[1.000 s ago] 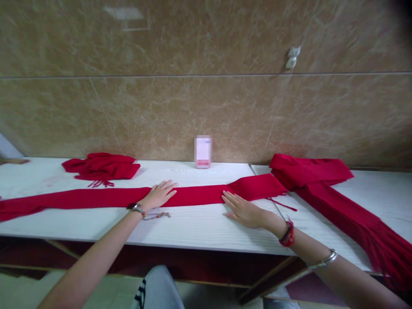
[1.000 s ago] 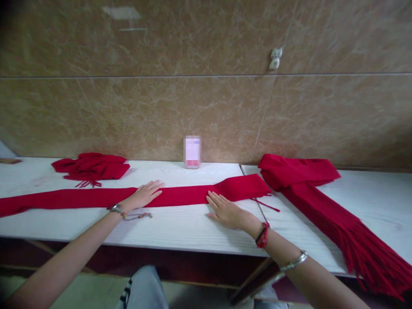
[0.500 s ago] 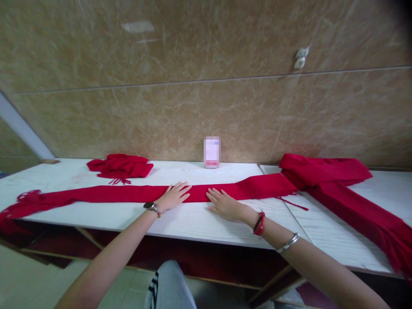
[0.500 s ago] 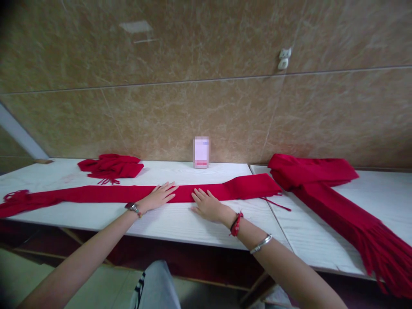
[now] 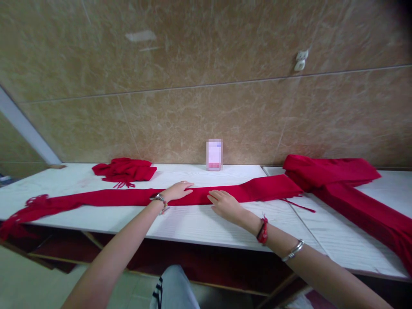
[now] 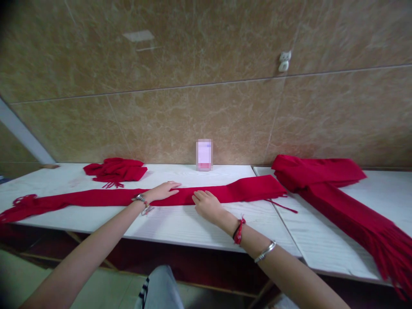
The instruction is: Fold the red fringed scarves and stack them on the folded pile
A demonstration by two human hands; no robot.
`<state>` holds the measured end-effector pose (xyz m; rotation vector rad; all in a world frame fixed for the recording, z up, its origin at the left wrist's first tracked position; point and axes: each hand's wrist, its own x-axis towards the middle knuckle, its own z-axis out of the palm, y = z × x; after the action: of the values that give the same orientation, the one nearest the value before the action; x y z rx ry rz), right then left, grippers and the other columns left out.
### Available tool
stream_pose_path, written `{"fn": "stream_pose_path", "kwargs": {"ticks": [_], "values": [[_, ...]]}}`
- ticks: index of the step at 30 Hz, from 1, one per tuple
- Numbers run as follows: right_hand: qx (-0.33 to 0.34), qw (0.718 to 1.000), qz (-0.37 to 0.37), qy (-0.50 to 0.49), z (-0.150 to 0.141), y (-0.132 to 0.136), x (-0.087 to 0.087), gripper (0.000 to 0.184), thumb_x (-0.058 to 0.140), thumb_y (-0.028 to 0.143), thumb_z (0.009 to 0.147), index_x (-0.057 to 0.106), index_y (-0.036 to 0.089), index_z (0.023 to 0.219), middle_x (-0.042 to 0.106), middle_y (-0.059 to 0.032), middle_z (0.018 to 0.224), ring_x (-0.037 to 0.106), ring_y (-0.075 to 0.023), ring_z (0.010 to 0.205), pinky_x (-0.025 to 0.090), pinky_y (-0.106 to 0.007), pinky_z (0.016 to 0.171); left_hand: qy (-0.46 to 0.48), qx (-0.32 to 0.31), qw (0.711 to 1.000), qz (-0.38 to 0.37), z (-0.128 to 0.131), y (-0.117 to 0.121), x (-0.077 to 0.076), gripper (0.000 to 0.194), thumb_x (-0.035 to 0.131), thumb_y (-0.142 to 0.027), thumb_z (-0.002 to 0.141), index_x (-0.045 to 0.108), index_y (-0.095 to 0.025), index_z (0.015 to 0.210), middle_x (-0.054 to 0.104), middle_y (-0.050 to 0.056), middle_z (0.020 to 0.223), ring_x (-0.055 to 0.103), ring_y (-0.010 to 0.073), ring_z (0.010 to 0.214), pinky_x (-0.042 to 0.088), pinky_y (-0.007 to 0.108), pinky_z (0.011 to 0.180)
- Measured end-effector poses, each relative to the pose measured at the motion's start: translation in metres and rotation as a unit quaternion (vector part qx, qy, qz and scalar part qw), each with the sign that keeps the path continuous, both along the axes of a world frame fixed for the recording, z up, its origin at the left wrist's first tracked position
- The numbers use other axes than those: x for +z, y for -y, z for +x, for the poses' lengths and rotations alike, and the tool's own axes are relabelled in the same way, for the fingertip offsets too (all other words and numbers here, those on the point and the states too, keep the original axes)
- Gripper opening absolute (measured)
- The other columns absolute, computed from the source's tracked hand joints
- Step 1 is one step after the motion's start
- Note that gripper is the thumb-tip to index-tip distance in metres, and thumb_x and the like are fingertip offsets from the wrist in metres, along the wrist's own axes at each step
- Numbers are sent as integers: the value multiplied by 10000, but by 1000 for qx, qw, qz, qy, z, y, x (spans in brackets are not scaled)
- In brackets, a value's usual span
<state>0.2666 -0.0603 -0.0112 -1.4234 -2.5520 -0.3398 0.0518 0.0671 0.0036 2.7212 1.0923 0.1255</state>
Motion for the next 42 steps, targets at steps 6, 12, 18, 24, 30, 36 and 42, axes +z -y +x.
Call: {"fn": "stream_pose_path", "kwargs": {"ticks": [6, 12, 18, 24, 30, 36, 42], "values": [[1, 998, -23, 65, -12, -3, 11, 201, 442, 166, 858, 611, 123, 957, 641, -110, 920, 583, -210, 858, 464, -288, 685, -20, 9, 995, -100, 42, -25, 9, 208, 549, -302, 717, 640, -152, 829, 632, 10, 730, 543, 146, 668, 388, 211, 599], [5, 996, -32, 84, -14, -8, 15, 184, 446, 73, 840, 604, 124, 920, 640, -98, 906, 588, -206, 840, 451, -265, 624, 2, -5, 988, -152, 45, -32, 9, 176, 561, -259, 683, 635, -161, 809, 618, -21, 691, 522, 115, 621, 372, 186, 560], [-16, 999, -6, 52, -17, -10, 12, 216, 422, 77, 859, 567, 137, 1008, 630, -104, 920, 577, -206, 846, 441, -279, 656, 42, 1, 988, -152, 44, -27, 2, 181, 546, -265, 709, 631, -158, 827, 641, 5, 770, 552, 133, 709, 395, 193, 624], [-10, 997, 55, 51, -14, -15, 2, 163, 448, 126, 864, 605, 142, 905, 619, -109, 896, 544, -223, 868, 415, -324, 714, 67, -9, 988, -141, 49, -28, 1, 173, 541, -291, 719, 638, -154, 759, 659, 12, 766, 560, 145, 722, 402, 213, 664], [3, 995, 67, 68, -15, -14, 0, 160, 460, 102, 851, 617, 122, 873, 616, -96, 854, 548, -214, 811, 410, -322, 660, 90, -6, 987, -133, 49, -32, -6, 170, 532, -251, 708, 642, -151, 791, 672, 28, 821, 584, 163, 771, 423, 235, 711], [1, 996, 64, 69, -17, -10, 2, 169, 448, 97, 854, 614, 124, 868, 614, -97, 853, 557, -212, 792, 417, -315, 636, 110, 1, 984, -137, 49, -34, -12, 156, 526, -199, 705, 639, -138, 794, 671, 47, 825, 597, 173, 767, 444, 259, 718], [-7, 995, 71, 68, -12, -7, 16, 199, 399, 79, 871, 589, 122, 910, 600, -100, 864, 555, -201, 774, 424, -293, 620, 158, 4, 978, -134, 50, -32, 8, 181, 515, -195, 735, 636, -127, 850, 665, 53, 888, 585, 170, 836, 433, 281, 801]]}}
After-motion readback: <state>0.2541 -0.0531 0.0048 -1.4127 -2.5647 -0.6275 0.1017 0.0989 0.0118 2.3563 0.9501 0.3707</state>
